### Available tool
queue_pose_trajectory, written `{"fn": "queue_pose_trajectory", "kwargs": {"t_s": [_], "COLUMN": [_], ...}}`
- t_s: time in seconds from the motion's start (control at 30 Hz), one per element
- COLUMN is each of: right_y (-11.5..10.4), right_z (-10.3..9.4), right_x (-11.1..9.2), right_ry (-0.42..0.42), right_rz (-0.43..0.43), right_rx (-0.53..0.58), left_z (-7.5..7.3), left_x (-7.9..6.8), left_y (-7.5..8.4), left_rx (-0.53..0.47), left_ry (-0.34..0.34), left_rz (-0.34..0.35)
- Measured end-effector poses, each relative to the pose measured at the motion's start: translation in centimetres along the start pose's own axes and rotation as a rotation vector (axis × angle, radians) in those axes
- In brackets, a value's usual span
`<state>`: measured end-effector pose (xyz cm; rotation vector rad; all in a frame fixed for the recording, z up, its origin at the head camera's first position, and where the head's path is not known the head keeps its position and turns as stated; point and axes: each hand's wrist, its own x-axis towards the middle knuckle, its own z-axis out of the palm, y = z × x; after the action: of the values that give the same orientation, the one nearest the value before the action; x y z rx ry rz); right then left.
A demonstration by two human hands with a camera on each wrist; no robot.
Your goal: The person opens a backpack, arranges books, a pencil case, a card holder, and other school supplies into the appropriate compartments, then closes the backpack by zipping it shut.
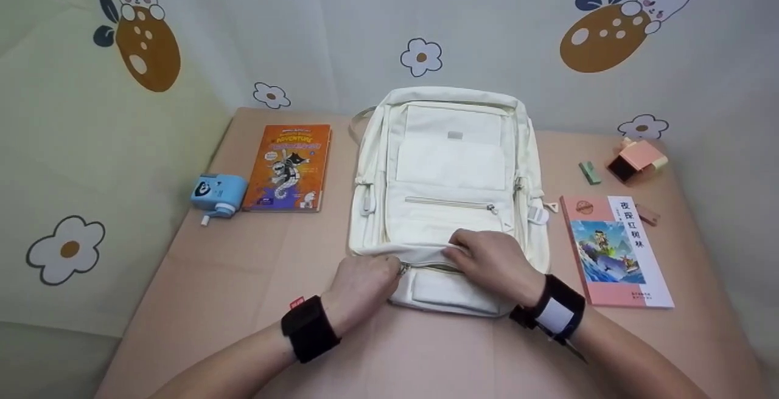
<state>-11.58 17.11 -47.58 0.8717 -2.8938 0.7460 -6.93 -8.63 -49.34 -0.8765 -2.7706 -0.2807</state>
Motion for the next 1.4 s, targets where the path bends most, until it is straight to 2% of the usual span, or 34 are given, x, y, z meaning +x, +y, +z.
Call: {"fn": "queue_pose_trajectory", "kwargs": {"t_s": [0.2,0.37,0.5,0.8,0.97,1.1,1.3,1.4], "right_y": [-0.1,-0.2,-0.4,-1.3,-1.6,-1.7,-1.5,-1.5], "right_z": [0.0,0.0,0.1,0.3,0.5,0.7,0.8,0.7], "right_x": [-0.1,-0.1,-0.1,0.1,0.4,0.5,0.9,1.0], "right_ry": [0.011,0.002,-0.015,-0.096,-0.073,-0.050,-0.040,-0.047], "right_rz": [-0.003,0.008,0.012,-0.033,-0.084,-0.088,-0.069,-0.062], "right_rx": [-0.020,-0.030,-0.026,0.012,-0.018,-0.048,-0.056,-0.049], "left_z": [0.3,0.5,0.3,-0.4,-0.4,-0.4,-0.9,-1.2], "left_x": [0.3,0.5,0.3,0.0,0.0,0.0,-0.2,-0.4], "left_y": [0.0,0.0,0.2,0.2,0.1,0.0,-0.1,-0.2], "left_rx": [0.013,0.055,0.030,-0.067,-0.097,-0.059,0.029,0.055], "left_ry": [0.012,0.028,0.039,-0.080,-0.107,-0.103,-0.099,-0.100], "left_rz": [-0.030,-0.019,-0.028,-0.049,-0.041,-0.033,0.020,0.017]}}
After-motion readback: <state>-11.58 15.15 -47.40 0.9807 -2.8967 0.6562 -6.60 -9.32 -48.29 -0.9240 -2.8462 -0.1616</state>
